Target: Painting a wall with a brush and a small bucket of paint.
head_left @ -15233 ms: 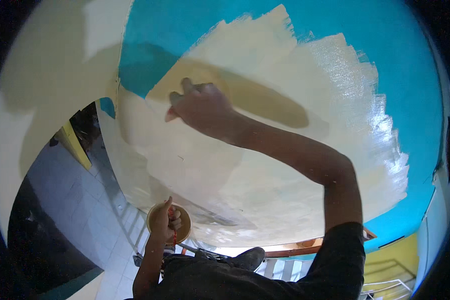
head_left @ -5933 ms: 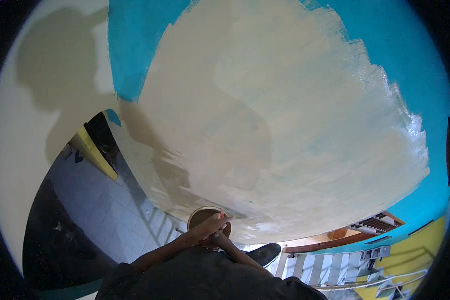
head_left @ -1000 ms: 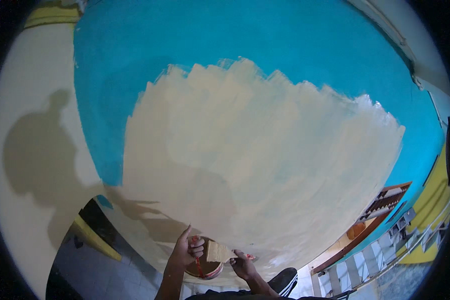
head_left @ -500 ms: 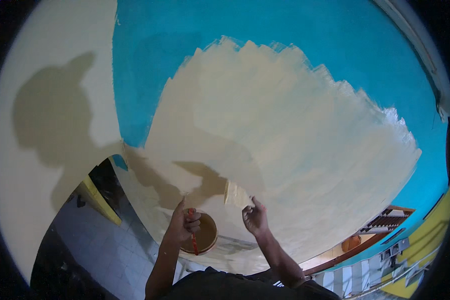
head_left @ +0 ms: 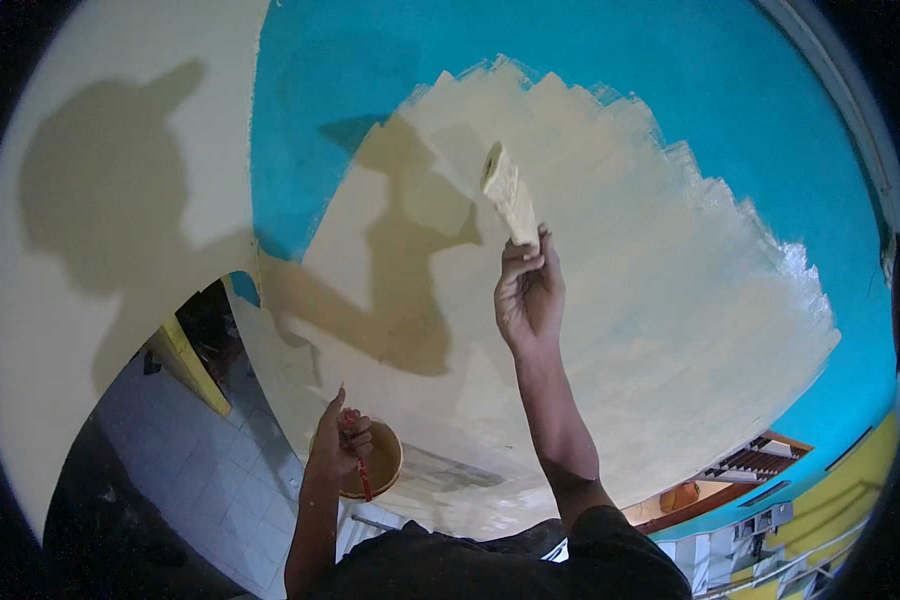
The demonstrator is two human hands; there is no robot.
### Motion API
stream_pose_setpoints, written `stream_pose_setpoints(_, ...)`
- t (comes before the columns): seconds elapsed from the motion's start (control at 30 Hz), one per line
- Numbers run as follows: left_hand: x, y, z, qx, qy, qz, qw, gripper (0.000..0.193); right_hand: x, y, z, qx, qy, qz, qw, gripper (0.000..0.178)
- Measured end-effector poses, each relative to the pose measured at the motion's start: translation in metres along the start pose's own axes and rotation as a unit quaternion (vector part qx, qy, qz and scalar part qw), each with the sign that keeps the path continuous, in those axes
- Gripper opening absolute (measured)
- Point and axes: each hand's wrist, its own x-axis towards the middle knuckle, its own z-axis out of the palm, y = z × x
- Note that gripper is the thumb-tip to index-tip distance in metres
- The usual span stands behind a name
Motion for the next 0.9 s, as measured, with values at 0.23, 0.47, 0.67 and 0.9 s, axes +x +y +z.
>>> stream_pose_setpoints(0.23, -0.004, 0.000, -0.020, -0.015, 0.006, -0.006, 1.000, 0.048, 0.070, 0.001, 0.066, -0.407, -0.086, -0.134, 0.899, 0.017)
stream_pose_setpoints(0.47, 0.002, -0.013, -0.030, -0.023, -0.002, -0.007, 1.000, 0.045, 0.127, 0.024, 0.180, -0.814, -0.283, -0.199, 0.467, 0.012)
stream_pose_setpoints(0.67, 0.006, -0.016, -0.042, -0.035, 0.013, -0.008, 0.999, 0.044, 0.117, 0.056, 0.221, -0.917, -0.295, -0.202, 0.178, 0.011)
stream_pose_setpoints(0.9, 0.011, -0.023, -0.032, -0.025, -0.008, -0.018, 0.999, 0.044, 0.094, 0.089, 0.234, -0.938, -0.265, -0.224, -0.014, 0.022)
